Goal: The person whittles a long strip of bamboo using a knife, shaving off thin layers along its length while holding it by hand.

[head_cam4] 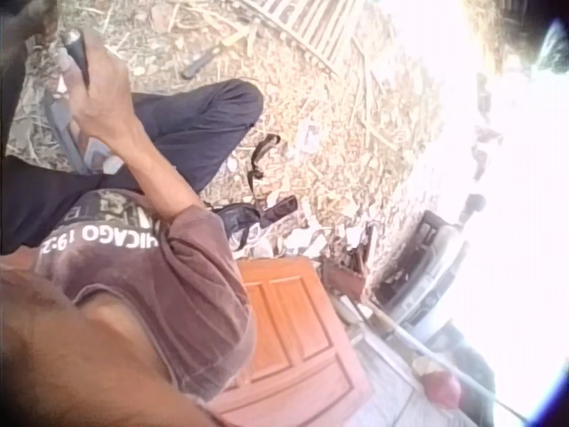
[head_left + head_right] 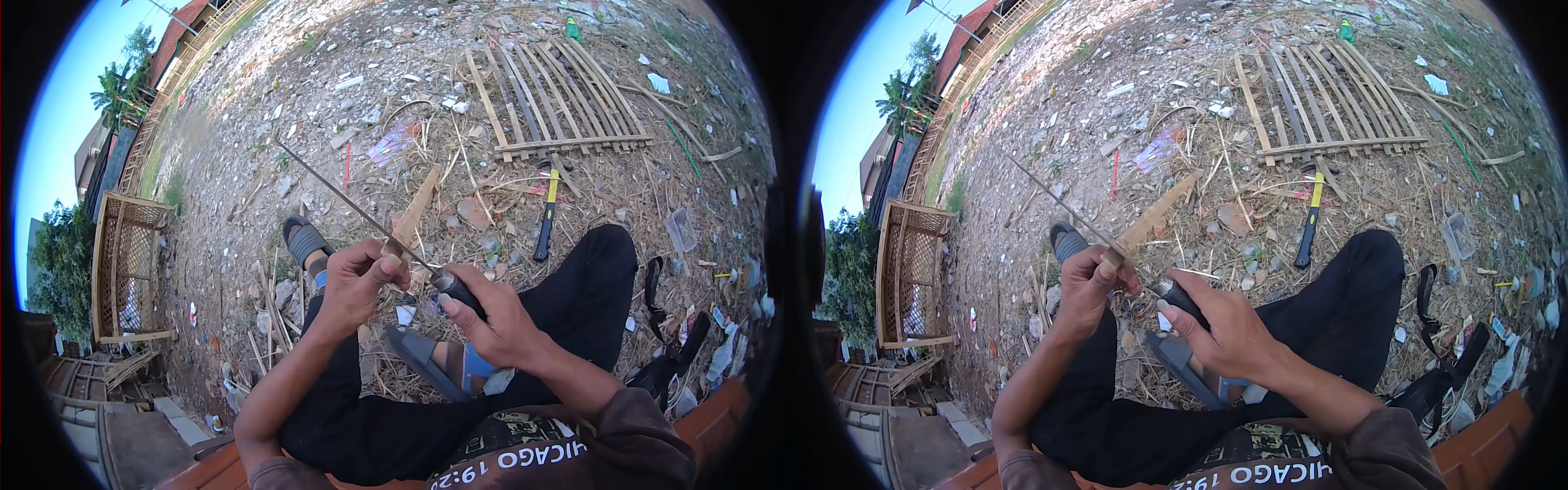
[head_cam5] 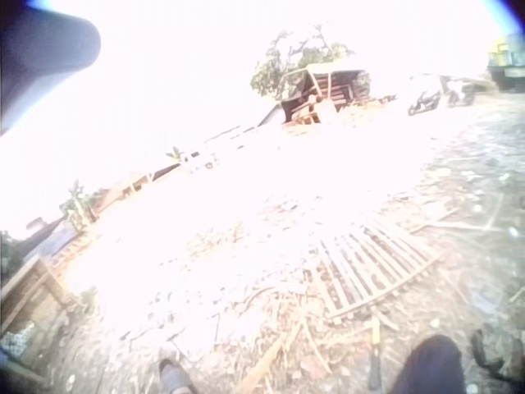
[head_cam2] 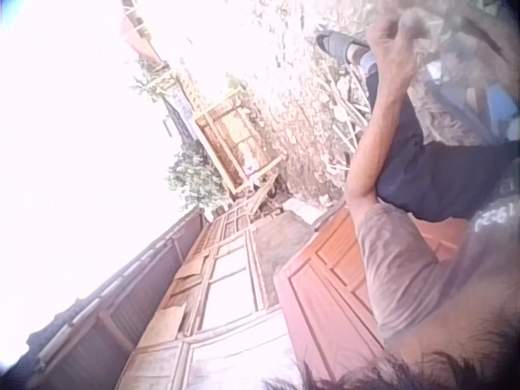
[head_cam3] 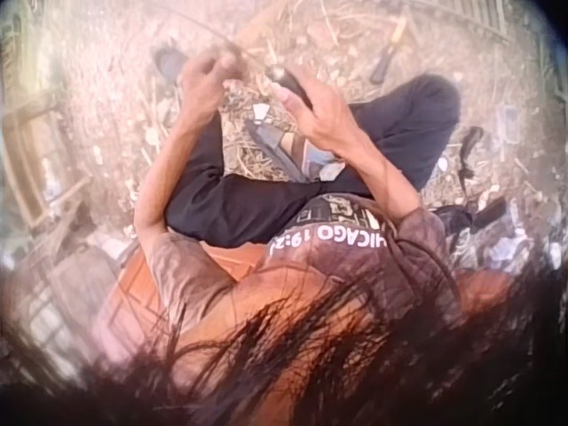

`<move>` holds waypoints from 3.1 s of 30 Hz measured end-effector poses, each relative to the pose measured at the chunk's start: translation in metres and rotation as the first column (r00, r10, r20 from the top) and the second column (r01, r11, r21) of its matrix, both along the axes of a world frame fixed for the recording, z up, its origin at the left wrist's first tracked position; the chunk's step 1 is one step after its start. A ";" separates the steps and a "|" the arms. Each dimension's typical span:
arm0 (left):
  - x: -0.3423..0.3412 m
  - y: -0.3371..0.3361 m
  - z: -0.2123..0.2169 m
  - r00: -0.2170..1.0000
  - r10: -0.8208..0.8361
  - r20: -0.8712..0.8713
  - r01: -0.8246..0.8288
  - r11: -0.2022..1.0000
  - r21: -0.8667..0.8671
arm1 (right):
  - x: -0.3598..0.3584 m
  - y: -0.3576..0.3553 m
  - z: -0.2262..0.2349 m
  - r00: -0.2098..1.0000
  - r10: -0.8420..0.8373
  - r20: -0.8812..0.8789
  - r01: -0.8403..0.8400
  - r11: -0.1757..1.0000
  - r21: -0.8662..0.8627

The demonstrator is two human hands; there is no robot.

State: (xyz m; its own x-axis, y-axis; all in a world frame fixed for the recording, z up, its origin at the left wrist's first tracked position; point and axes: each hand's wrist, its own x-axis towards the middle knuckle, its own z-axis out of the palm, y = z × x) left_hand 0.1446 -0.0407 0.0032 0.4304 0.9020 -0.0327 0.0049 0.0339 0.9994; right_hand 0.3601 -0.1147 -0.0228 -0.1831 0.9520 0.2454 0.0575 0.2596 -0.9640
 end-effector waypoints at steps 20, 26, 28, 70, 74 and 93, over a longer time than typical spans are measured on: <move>0.004 0.008 -0.006 0.999 0.033 -0.039 -0.029 0.996 0.080 | 0.007 0.019 0.006 0.989 0.047 0.139 -0.041 0.998 -0.044; -0.005 0.009 -0.012 0.995 0.004 -0.097 0.005 0.995 0.098 | 0.014 0.023 0.003 0.997 0.064 0.044 -0.066 0.997 0.049; -0.003 0.010 -0.008 0.986 0.002 -0.167 0.024 0.988 0.152 | 0.015 0.025 0.006 0.957 0.109 0.270 -0.077 0.989 -0.126; -0.001 0.019 -0.014 0.989 -0.007 -0.151 0.041 0.973 0.228 | 0.011 0.032 -0.028 0.990 0.082 0.117 -0.073 0.994 -0.084; 0.001 0.012 -0.013 0.992 0.064 -0.106 -0.049 0.990 0.134 | 0.017 0.018 -0.002 0.997 0.070 -0.012 -0.067 0.984 0.167; 0.014 0.008 0.003 0.992 0.047 -0.121 -0.037 0.995 0.088 | 0.042 0.037 0.023 0.976 0.176 0.124 -0.183 0.982 0.042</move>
